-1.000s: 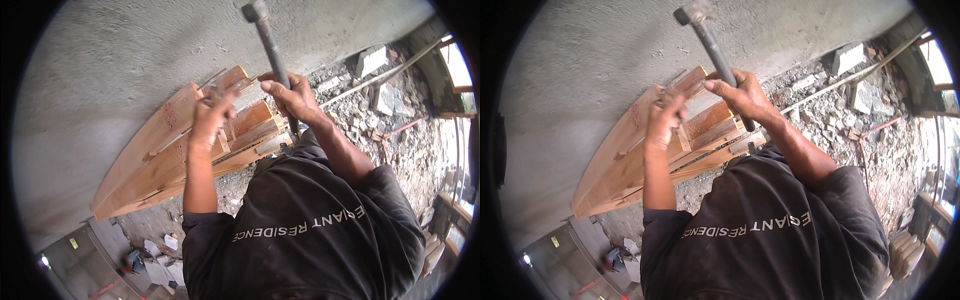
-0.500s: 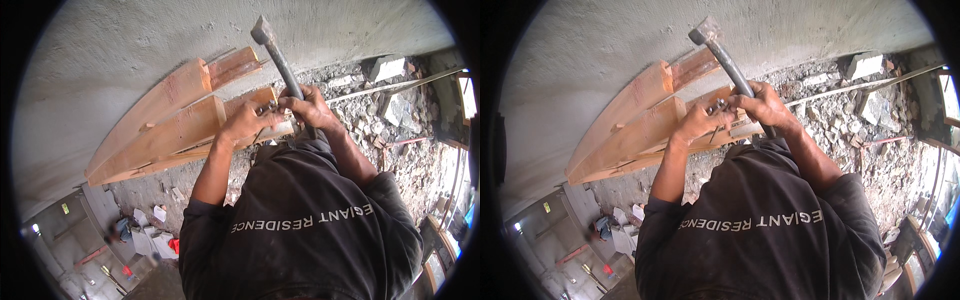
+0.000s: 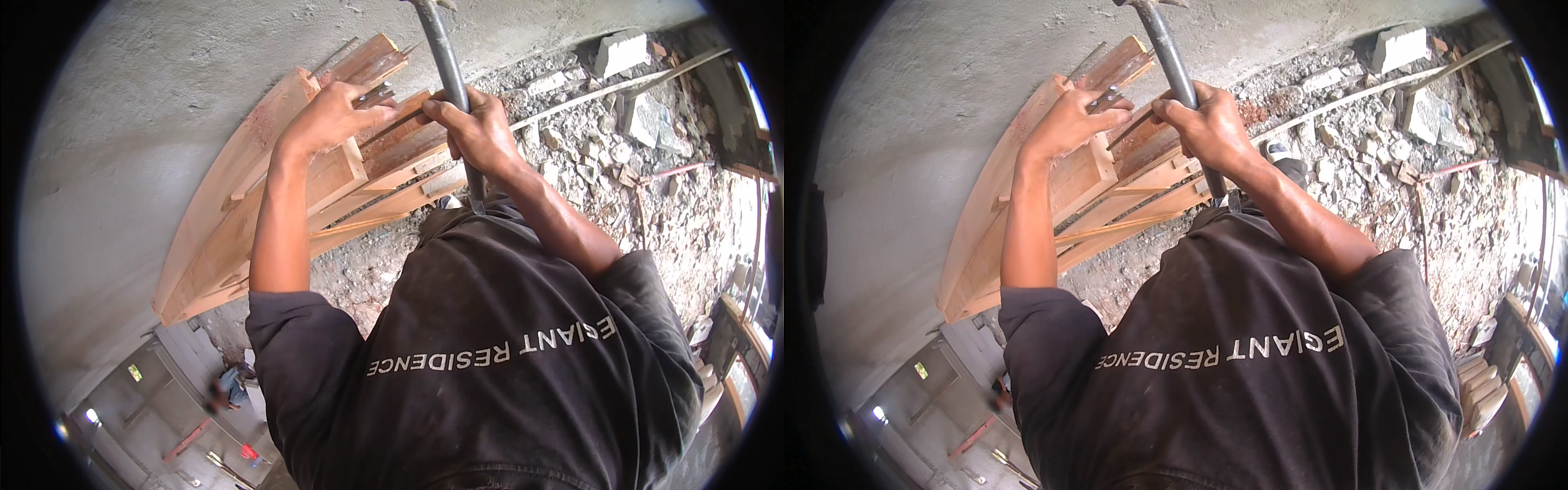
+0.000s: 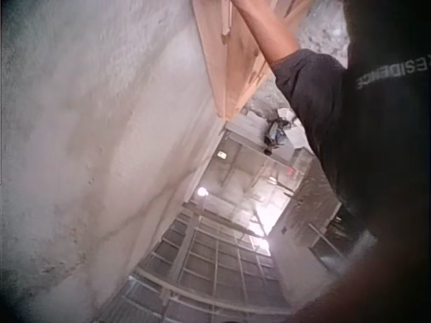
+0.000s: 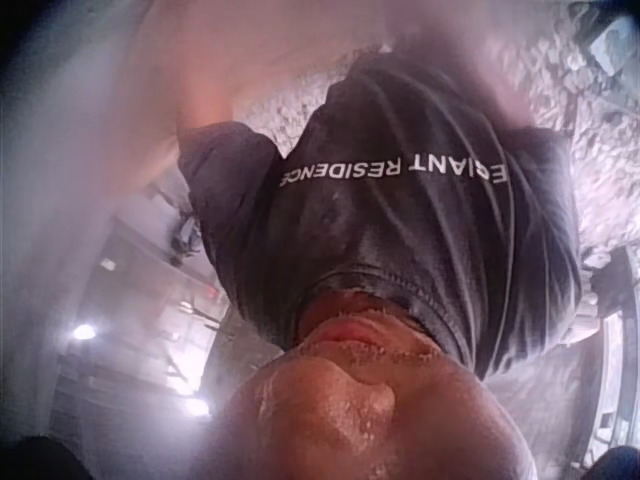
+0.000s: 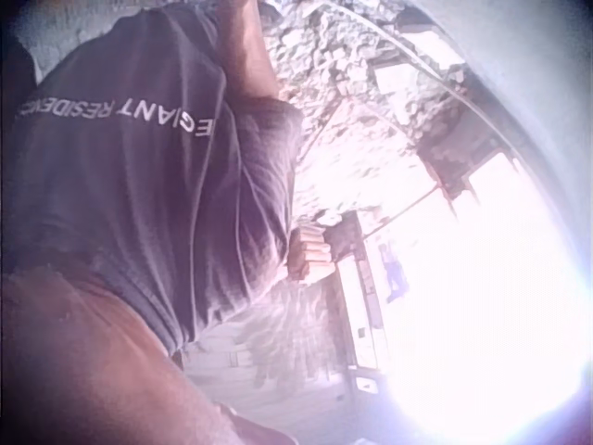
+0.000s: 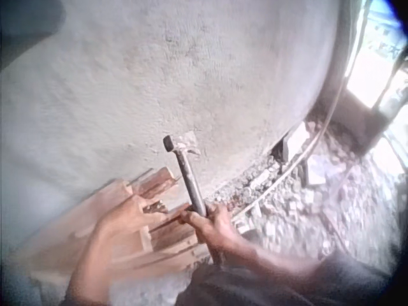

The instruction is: The person uses a power drill to fasten wooden planks together, then hammers nails into the assembled frame. The person works on a wooden structure in a construction area, using a drill and hammer to secure the pieces.

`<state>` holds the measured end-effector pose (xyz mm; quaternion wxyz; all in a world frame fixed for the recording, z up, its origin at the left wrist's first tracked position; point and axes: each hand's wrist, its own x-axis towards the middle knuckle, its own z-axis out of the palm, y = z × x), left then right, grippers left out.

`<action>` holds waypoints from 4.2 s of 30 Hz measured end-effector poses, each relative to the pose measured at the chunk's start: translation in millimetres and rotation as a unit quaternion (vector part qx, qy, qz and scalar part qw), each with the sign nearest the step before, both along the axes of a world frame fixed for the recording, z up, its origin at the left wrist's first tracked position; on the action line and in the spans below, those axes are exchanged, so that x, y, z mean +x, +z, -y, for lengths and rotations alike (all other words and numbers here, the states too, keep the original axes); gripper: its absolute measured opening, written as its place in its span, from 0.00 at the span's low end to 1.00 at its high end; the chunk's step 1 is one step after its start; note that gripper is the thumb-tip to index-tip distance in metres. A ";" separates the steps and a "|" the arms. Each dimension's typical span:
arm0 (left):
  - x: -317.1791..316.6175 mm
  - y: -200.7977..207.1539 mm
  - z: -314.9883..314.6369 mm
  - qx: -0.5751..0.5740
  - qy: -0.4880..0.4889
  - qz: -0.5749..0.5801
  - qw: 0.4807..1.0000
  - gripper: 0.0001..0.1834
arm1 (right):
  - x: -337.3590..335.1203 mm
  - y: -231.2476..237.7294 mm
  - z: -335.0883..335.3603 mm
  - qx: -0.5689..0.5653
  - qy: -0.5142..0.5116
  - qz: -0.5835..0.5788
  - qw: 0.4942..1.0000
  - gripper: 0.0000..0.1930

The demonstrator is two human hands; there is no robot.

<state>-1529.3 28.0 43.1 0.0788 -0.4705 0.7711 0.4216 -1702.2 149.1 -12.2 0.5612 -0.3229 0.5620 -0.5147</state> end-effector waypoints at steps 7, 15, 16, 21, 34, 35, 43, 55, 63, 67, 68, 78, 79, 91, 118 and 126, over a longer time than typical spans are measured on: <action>-10.2 -30.8 20.4 -0.015 -0.098 0.039 0.994 0.21 | 3.3 -17.2 10.2 -0.006 -0.061 0.000 0.998 0.13; 6.4 -51.6 39.3 -0.022 -0.028 0.077 0.996 0.21 | -19.7 -23.2 -9.5 0.032 -0.084 -0.001 0.996 0.16; 7.1 -53.6 39.4 -0.031 -0.026 0.078 0.996 0.21 | -22.5 -23.5 -13.1 0.041 -0.089 -0.007 0.995 0.16; 5.8 -52.8 35.2 -0.052 -0.009 0.087 0.995 0.19 | -29.7 -30.6 -22.5 0.043 -0.108 0.002 0.993 0.19; 170.0 5.4 26.3 -0.167 0.393 0.019 0.904 0.15 | -13.9 -15.9 -28.4 0.050 -0.019 -0.044 0.998 0.21; 182.4 3.2 20.4 -0.154 0.416 0.015 0.896 0.15 | -9.5 -16.4 -28.7 0.052 -0.016 -0.045 0.997 0.21; 254.6 -66.5 -14.4 -0.242 0.362 0.134 0.890 0.22 | 12.4 -21.6 -32.9 0.052 0.028 -0.086 0.995 0.21; 129.8 -15.9 -94.0 0.094 0.469 -0.387 0.788 0.12 | 28.3 -2.2 -22.3 0.037 0.067 -0.072 0.994 0.16; 50.0 -50.5 -126.0 0.300 0.345 -0.450 0.767 0.10 | 35.1 16.9 0.4 -0.018 0.196 -0.053 0.979 0.22; 40.6 -65.5 -128.0 0.311 0.262 -0.416 0.814 0.11 | 31.4 9.1 0.7 0.007 0.232 -0.061 0.971 0.20; 38.3 -66.9 -129.8 0.319 0.268 -0.436 0.797 0.12 | 30.8 3.2 0.6 0.016 0.240 -0.063 0.969 0.20; 29.8 -73.7 -142.2 0.150 0.485 -0.383 0.772 0.19 | 8.1 -0.1 -6.6 -0.007 0.126 0.003 0.992 0.14; 27.1 -66.8 -143.0 0.130 0.499 -0.393 0.762 0.18 | 4.6 0.0 -5.5 -0.007 0.118 -0.008 0.993 0.14; 20.8 -36.7 -99.4 -0.179 0.127 -0.162 0.962 0.13 | 1.4 3.4 -4.4 -0.017 0.055 -0.008 0.998 0.15; 56.3 -49.8 81.4 -0.173 0.076 -0.030 0.981 0.12 | -24.6 -31.5 -42.9 0.042 -0.115 0.023 0.992 0.23; 40.7 -34.7 88.3 -0.152 -0.020 0.085 0.984 0.17 | -26.2 -35.3 -45.3 0.048 -0.084 0.079 0.992 0.22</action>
